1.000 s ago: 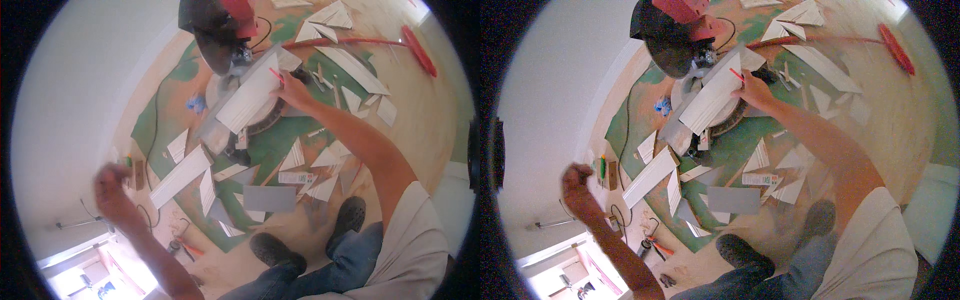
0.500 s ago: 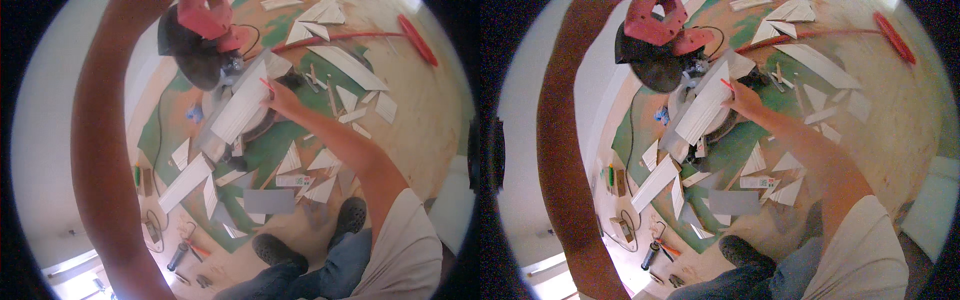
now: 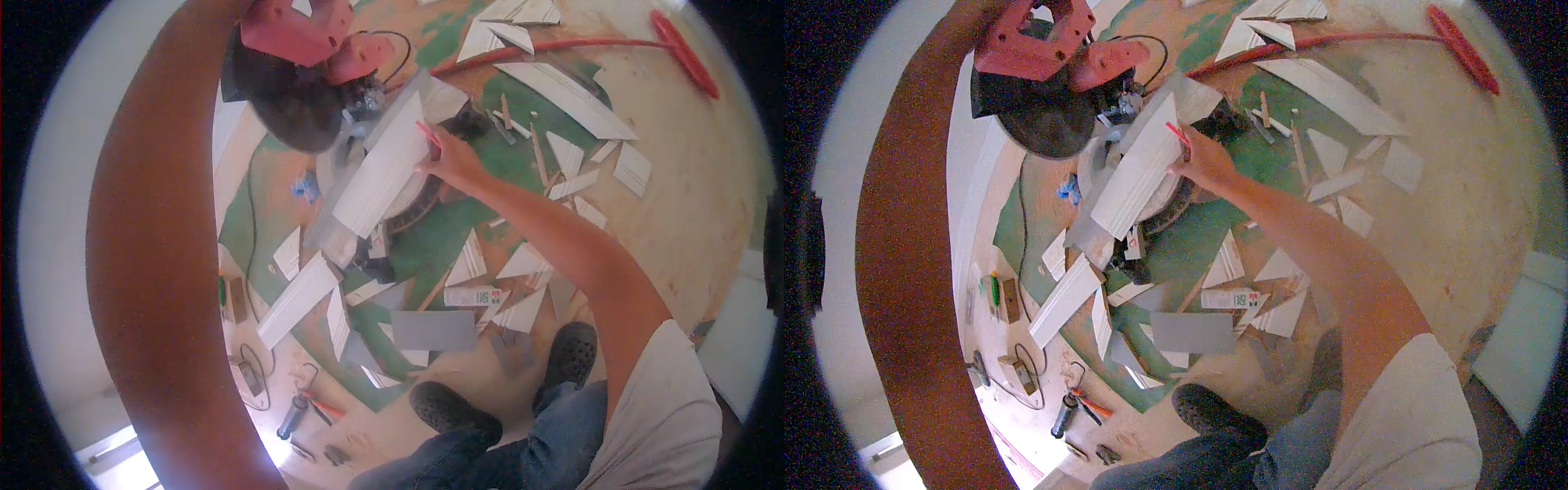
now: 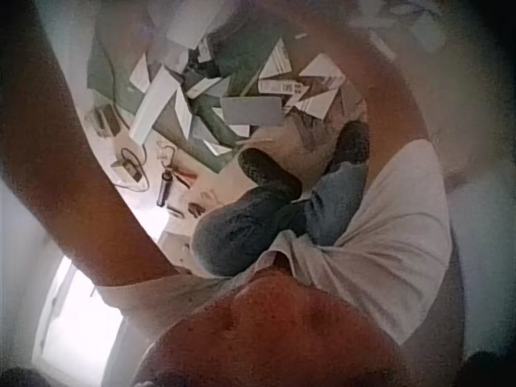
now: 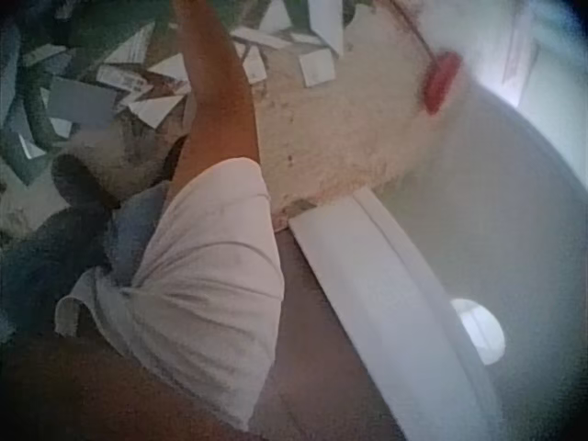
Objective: Measure, mark, and cut white decorative molding pieces for installation.
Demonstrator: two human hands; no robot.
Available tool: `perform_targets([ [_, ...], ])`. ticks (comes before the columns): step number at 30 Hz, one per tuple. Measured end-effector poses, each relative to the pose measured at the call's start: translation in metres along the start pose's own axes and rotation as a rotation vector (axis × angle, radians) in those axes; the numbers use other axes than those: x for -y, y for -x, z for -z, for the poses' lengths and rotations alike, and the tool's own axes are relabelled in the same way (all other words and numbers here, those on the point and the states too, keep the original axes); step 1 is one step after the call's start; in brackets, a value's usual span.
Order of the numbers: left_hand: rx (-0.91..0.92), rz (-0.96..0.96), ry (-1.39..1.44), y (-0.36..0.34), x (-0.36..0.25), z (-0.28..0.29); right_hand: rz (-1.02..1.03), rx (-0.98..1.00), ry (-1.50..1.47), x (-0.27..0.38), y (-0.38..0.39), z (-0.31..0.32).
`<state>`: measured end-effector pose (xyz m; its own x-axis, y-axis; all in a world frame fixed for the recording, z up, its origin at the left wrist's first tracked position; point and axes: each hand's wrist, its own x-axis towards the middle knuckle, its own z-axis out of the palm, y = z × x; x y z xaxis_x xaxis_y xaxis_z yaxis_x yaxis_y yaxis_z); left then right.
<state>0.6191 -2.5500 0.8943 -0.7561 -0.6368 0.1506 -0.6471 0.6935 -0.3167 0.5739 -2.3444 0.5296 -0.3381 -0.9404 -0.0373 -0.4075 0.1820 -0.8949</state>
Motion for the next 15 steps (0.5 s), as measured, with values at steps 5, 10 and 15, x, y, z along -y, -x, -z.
perform_targets([
  [5,-0.031,-0.042,0.086,0.022,-0.004,-0.001,0.001,-0.041,0.071,0.001,0.001,-0.008],
  [10,-0.088,-0.165,0.163,0.053,-0.016,0.000,-0.018,-0.031,0.055,-0.003,0.002,-0.005],
  [15,-0.140,-0.288,0.202,0.089,-0.019,-0.003,-0.105,0.006,0.040,0.016,0.000,-0.003],
])
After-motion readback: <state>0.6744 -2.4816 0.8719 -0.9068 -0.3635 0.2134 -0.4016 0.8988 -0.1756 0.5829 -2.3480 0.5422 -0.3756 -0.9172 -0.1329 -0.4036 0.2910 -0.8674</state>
